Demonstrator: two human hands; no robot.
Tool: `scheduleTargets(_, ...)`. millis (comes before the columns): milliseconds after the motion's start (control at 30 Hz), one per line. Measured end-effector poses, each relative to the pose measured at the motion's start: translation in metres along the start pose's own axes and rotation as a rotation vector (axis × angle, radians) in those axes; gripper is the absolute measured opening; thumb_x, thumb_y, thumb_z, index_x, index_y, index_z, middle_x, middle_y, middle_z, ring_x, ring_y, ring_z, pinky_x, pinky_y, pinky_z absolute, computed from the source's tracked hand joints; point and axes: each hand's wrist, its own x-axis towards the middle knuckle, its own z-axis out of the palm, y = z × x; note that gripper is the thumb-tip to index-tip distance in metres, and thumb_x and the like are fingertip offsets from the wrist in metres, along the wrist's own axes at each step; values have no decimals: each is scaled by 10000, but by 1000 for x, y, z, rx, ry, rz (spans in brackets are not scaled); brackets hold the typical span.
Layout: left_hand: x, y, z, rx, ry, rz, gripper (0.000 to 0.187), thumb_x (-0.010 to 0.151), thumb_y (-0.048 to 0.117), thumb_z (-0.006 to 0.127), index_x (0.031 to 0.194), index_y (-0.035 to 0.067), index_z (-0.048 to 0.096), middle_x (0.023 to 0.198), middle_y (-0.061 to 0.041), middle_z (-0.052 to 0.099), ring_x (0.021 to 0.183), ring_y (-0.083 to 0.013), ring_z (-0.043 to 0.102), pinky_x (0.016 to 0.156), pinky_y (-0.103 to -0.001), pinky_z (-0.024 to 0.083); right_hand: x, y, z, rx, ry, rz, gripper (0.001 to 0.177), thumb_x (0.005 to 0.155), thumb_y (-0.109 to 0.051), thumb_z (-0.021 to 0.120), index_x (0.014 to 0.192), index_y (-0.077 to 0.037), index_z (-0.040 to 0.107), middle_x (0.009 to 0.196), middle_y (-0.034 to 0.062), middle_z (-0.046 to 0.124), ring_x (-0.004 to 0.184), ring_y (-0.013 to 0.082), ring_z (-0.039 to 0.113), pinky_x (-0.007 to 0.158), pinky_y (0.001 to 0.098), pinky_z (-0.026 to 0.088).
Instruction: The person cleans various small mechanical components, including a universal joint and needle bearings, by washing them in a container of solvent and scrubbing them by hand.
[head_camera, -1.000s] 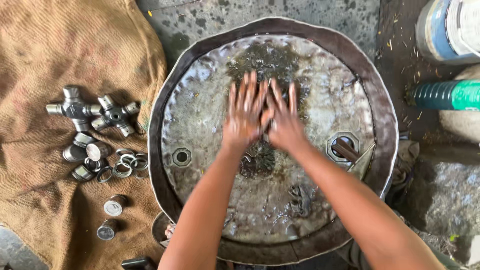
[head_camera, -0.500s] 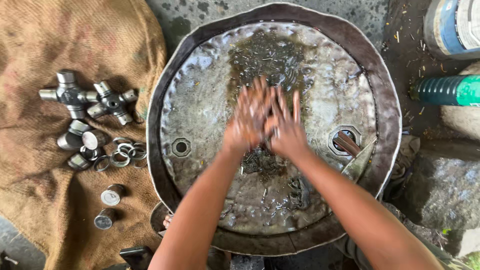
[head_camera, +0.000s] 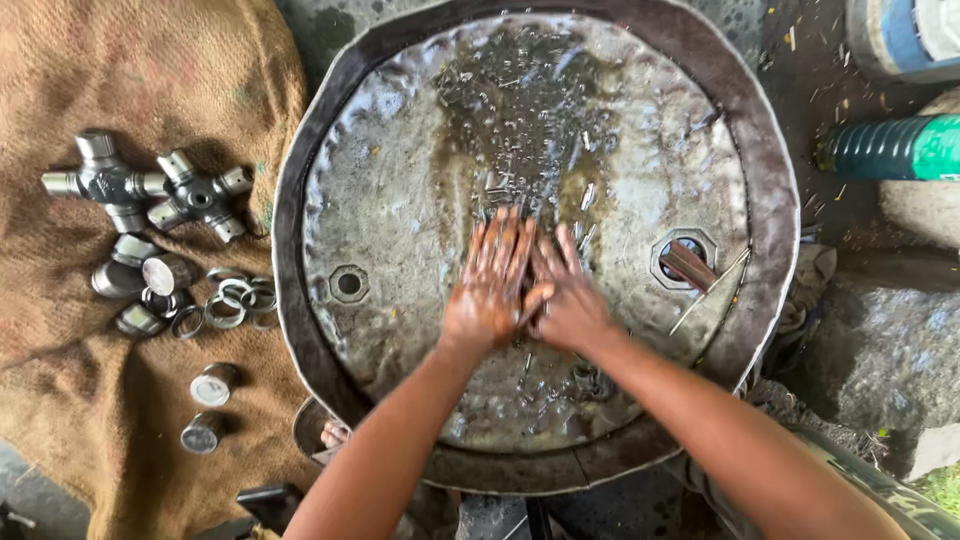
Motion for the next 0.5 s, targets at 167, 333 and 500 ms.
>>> scheduleTargets(167,90,-58,-13,46,81,-56,858,991,709,68,1648,157,84,1720,-131,68,1588,-297,41,1280,-477,-21,86,55,-13,189,27,308,451,907,-401,600,1269,-134,639,1705,224,245,1517,341,305,1203,442,204)
scheduleTargets(333,96,-59,-27,6,80,-13,844,1025,666,143,1644,93,121,1709,-146,80,1584,-310,56,1286,-467,0,91,57,-15,-135,195,55,552,953,-164,549,1501,-100,569,1672,187,287,1594,353,237,1325,566,49)
scheduleTargets(500,10,-14,-8,-225,229,58,945,992,714,238,1625,13,200,1698,-218,141,1582,-363,137,1289,-494,87,18,4,-33,-56,-54,36,661,797,-206,565,1453,-124,564,1654,189,281,1569,337,127,1274,596,1)
